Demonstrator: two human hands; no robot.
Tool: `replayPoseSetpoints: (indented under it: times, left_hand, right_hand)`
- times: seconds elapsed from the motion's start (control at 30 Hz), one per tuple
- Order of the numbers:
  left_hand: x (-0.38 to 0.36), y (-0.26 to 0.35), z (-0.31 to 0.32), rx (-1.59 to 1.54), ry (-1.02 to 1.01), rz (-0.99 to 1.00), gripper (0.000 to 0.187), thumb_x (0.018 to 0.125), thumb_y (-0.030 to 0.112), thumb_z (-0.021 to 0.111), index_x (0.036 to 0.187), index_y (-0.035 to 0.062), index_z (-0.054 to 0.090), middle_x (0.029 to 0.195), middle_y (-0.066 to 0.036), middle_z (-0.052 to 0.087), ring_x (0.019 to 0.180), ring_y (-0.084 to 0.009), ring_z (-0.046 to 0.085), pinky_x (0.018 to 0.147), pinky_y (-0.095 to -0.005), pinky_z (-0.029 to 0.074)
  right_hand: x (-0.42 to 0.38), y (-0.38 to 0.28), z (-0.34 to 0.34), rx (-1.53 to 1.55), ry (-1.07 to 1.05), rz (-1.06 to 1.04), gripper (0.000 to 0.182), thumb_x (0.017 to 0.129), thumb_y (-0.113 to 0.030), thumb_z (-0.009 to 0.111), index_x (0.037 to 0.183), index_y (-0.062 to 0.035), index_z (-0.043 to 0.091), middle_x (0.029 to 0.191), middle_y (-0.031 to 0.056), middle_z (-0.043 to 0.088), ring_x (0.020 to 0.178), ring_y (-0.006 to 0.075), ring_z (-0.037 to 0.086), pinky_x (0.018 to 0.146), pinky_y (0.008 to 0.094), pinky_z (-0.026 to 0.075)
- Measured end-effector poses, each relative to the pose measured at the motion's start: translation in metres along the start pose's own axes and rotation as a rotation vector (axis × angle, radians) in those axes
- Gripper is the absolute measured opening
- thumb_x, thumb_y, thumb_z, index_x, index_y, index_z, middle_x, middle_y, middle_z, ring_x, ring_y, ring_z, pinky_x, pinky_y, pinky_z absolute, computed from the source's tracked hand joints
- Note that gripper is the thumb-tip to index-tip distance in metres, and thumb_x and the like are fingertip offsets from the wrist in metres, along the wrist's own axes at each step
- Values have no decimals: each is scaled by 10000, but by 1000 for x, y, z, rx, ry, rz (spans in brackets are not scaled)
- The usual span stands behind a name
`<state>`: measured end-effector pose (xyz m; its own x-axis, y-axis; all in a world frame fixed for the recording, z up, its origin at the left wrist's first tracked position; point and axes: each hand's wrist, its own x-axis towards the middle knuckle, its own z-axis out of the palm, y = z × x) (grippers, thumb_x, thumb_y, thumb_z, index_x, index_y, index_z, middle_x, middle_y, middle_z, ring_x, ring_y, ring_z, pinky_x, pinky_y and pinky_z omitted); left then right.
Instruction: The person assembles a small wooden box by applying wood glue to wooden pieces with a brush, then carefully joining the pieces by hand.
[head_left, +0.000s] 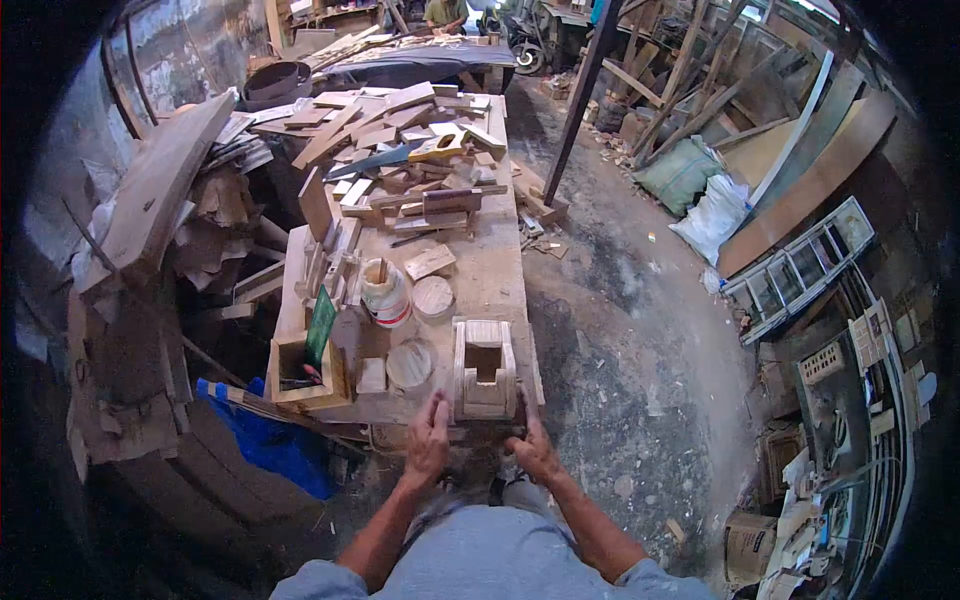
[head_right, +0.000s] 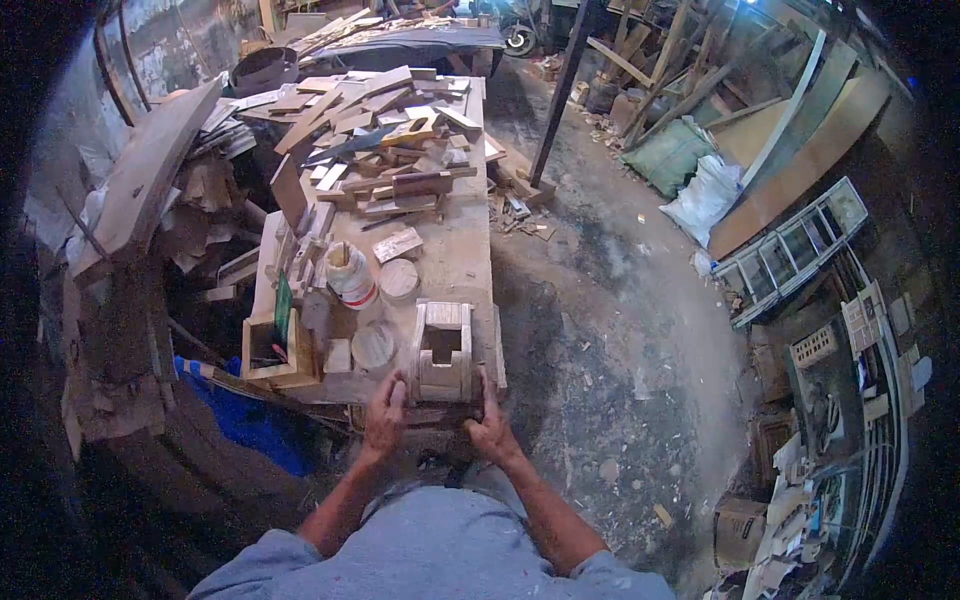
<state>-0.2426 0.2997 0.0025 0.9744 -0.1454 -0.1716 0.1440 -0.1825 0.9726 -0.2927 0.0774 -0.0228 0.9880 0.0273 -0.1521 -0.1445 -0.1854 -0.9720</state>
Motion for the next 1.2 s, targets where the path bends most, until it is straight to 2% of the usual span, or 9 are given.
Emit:
replayPoseSetpoints:
  times: [0.3,0.4,0.5,0.6,0.77,0.9,1.0,1.1,1.2]
  left_hand:
    - [11,8,13,103,-22,15,675,1104,438,453,1531,-81,397,1422,-239,597,1301,-299,569,1099,-363,421]
    - [22,-11,9,62,-94,42,653,1109,424,451,1539,-64,397,1419,-239,597,1295,-288,569,1092,-358,423]
    - [11,4,12,17,-73,-47,645,1113,432,439,1545,-45,400,1435,-234,587,1317,-285,554,1108,-360,412]
    - [12,-14,13,67,-40,-21,655,1116,436,429,1539,-63,399,1472,-220,559,1363,-287,520,1148,-362,379]
    - [3,-67,7,277,90,135,613,1118,433,436,1480,-61,474,1392,-149,589,1285,-237,538,1117,-342,394]
    - [-8,-34,29,-432,289,65,501,1116,348,476,1440,-29,541,1353,-131,625,1252,-209,572,1081,-350,431]
    - [-1,11,-1,134,234,-160,508,1101,324,499,1457,-38,513,1405,-183,618,1304,-275,578,1107,-381,436]
    - [18,62,8,135,332,-20,449,1065,280,566,1415,0,556,1325,-166,673,1211,-293,634,1055,-403,473]
    - [40,99,17,414,282,63,525,1008,340,658,1417,23,562,1380,-191,626,1264,-338,591,1076,-447,463]
  right_hand:
    - [1,17,2,-122,-99,-315,1040,831,-32,586,1670,-84,-27,1648,305,259,1540,397,258,1254,392,208]
    - [1,-13,13,-148,28,-51,1029,849,-45,579,1654,-33,-62,1656,318,224,1547,410,237,1259,392,192]
    - [-6,4,22,-75,50,-159,1007,854,-28,552,1649,-25,-67,1664,321,200,1568,400,174,1268,389,161]
    - [-23,-10,10,-94,3,-89,982,870,-17,523,1654,-58,-67,1655,315,241,1459,399,423,1211,422,321]
    - [-58,-32,-32,14,-184,209,724,919,-37,543,1594,-19,282,1437,236,583,976,251,732,884,375,567]
    - [-26,-35,-73,129,1,141,423,971,-106,585,1379,7,599,1066,146,737,802,185,712,860,382,572]
    - [38,-30,-109,6,-1,91,352,969,-81,615,1302,28,647,1134,144,737,868,186,715,826,320,570]
    - [102,-26,-125,-158,-46,-270,338,930,-67,611,1255,-7,681,1066,152,700,909,242,708,850,371,561]
    - [152,-30,-126,-182,-147,-268,344,876,-7,587,1205,-14,687,1094,184,660,1022,312,688,902,402,546]
